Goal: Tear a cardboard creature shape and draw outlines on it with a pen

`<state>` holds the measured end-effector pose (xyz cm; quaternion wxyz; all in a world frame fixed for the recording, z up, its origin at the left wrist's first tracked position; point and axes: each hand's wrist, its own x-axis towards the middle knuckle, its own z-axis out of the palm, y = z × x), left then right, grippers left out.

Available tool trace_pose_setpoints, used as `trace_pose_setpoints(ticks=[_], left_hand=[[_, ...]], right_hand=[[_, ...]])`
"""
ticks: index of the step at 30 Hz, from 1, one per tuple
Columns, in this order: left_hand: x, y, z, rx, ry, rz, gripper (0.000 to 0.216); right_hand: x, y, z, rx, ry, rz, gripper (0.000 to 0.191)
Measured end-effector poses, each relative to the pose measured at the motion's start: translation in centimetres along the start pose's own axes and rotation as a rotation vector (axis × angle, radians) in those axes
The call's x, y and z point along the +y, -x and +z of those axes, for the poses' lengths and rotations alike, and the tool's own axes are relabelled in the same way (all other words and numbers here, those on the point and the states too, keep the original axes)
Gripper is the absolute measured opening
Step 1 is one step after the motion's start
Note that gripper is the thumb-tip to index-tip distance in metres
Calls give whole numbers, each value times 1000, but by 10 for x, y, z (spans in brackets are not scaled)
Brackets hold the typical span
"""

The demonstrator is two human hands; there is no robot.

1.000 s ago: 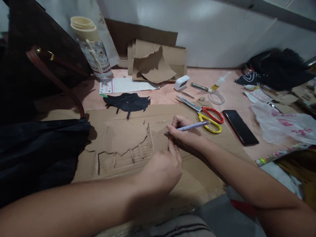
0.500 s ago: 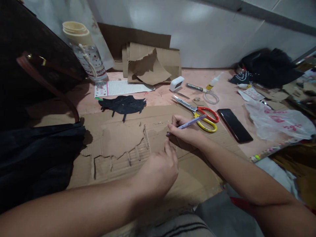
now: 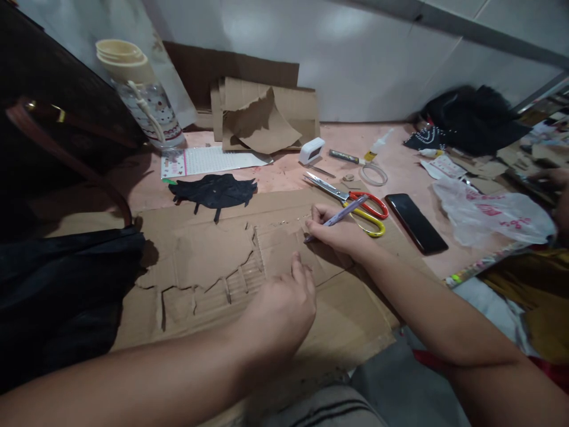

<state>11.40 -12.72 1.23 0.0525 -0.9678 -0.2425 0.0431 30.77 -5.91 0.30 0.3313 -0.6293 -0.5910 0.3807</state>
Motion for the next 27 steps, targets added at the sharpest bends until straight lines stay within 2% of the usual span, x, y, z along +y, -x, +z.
trace_pose_setpoints(ticks=[3, 9, 19, 27], left_hand=[[0, 1, 0, -27, 7, 16, 58], [2, 2, 5, 33, 7, -22, 51], [2, -1, 3, -16, 9, -22, 51], [3, 0, 6, 2, 16, -22, 54]], right_hand=[[-1, 0, -3, 13, -2, -6, 25], [-4, 0, -5, 37, 69, -13, 24], [-6, 1, -6, 94, 87, -1, 21], [-6, 1, -6, 128, 88, 21, 23]])
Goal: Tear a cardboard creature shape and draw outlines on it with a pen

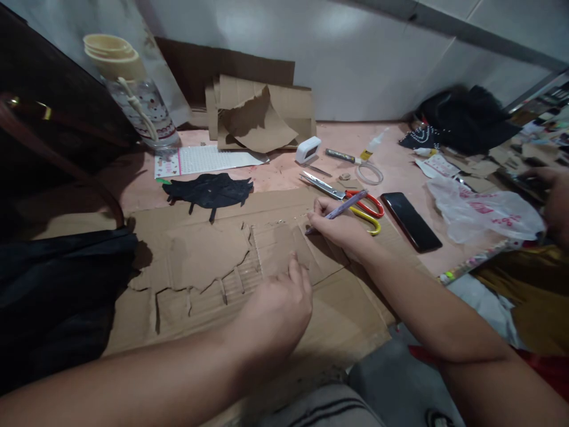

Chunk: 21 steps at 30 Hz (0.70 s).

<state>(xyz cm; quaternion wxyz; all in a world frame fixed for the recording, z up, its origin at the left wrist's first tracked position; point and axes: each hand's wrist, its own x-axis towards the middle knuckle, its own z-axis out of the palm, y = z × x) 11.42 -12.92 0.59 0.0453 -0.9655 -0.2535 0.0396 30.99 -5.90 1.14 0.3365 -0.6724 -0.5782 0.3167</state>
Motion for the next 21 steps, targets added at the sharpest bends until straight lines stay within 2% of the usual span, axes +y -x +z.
trace_pose_setpoints(ticks=[4, 9, 15, 17, 21], left_hand=[[-2, -1, -6, -60, -5, 27, 59], [-4, -1, -12, -91, 9, 49, 62], [-4, -1, -14, -89, -20, 49, 70], [-5, -2, -15, -94, -30, 52, 71], [-5, -3, -18, -112, -13, 85, 63]], right_hand=[[4, -3, 0, 30, -66, -7, 25], [0, -4, 1, 9, -365, -38, 32], [-10, 17, 16, -183, -358, -46, 25], [-7, 18, 22, -188, -355, -31, 23], [1, 8, 28, -112, -300, -73, 27]])
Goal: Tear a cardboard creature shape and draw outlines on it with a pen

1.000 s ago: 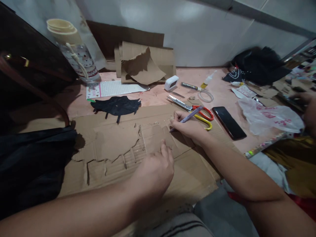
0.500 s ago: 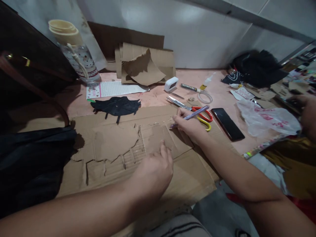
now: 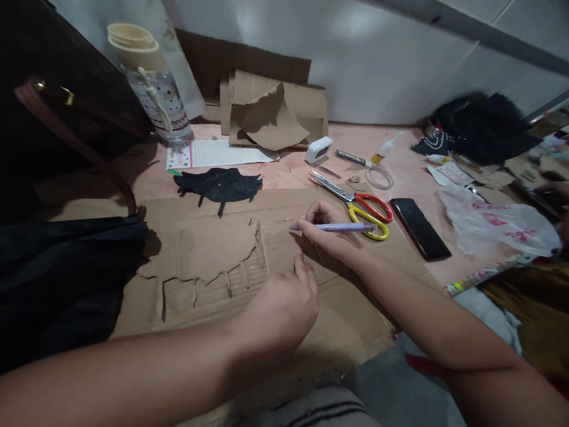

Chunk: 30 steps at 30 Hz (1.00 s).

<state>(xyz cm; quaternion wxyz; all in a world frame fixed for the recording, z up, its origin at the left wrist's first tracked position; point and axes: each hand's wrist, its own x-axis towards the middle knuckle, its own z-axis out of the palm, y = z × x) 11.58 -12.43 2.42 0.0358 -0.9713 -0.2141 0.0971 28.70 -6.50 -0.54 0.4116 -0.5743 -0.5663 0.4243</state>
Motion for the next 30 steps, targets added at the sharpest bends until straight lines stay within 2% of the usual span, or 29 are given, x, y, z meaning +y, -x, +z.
trace_pose_setpoints(ticks=[4, 10, 13, 20, 22, 26, 30], left_hand=[[0, 0, 0, -11, 6, -13, 57], [0, 0, 2, 34, 8, -15, 56], [-1, 0, 1, 10, 13, -13, 57], [0, 0, 2, 12, -7, -25, 54], [0, 0, 2, -2, -9, -19, 55], [1, -1, 3, 5, 2, -22, 57], [1, -1, 2, 1, 22, -9, 64]], right_hand=[[4, -10, -1, -5, 46, -73, 32], [7, -9, 2, -58, 12, -39, 34], [6, -8, 4, -66, -21, -44, 34], [-6, -18, -12, 140, -184, -119, 40], [-8, -19, -16, 157, -178, -135, 38], [-10, -12, -11, 48, -95, -112, 40], [-6, -7, 2, -39, -63, -26, 38]])
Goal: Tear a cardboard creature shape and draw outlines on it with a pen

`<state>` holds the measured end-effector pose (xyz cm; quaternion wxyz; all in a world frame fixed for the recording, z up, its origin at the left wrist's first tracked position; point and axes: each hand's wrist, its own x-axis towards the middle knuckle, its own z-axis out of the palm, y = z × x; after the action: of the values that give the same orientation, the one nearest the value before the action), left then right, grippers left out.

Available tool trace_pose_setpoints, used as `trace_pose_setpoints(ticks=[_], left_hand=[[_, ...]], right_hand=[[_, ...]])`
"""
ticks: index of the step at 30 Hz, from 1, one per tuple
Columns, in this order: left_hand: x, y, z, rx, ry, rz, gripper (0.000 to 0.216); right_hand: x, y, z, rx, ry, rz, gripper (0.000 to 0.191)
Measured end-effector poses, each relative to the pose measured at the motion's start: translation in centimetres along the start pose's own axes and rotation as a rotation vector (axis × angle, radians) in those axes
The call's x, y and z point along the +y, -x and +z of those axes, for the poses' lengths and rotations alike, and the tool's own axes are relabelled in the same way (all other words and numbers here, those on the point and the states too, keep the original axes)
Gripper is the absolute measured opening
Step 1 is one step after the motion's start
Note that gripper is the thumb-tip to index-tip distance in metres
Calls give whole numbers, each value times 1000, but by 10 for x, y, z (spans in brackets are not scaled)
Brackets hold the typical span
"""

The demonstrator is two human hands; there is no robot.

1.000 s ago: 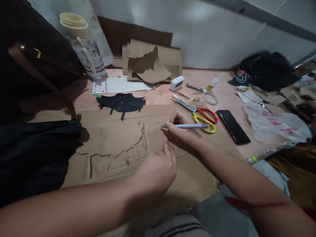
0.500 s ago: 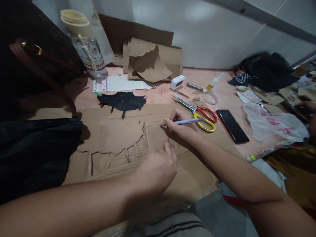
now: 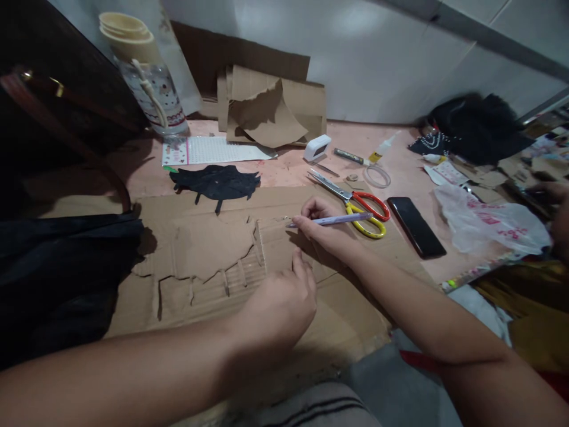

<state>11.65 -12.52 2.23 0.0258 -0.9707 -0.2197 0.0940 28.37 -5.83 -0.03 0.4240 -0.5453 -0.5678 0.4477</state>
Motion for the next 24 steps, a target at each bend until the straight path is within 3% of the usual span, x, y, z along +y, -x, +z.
trace_pose_setpoints(ticks=[10, 18, 24], left_hand=[[-1, 0, 1, 10, 3, 4, 64], [-1, -2, -2, -25, -3, -28, 54], [4, -5, 5, 2, 20, -77, 52]], right_hand=[[8, 0, 4, -16, -27, 32, 37], [1, -12, -11, 125, -61, -59, 45], [1, -3, -4, 0, -50, 7, 40]])
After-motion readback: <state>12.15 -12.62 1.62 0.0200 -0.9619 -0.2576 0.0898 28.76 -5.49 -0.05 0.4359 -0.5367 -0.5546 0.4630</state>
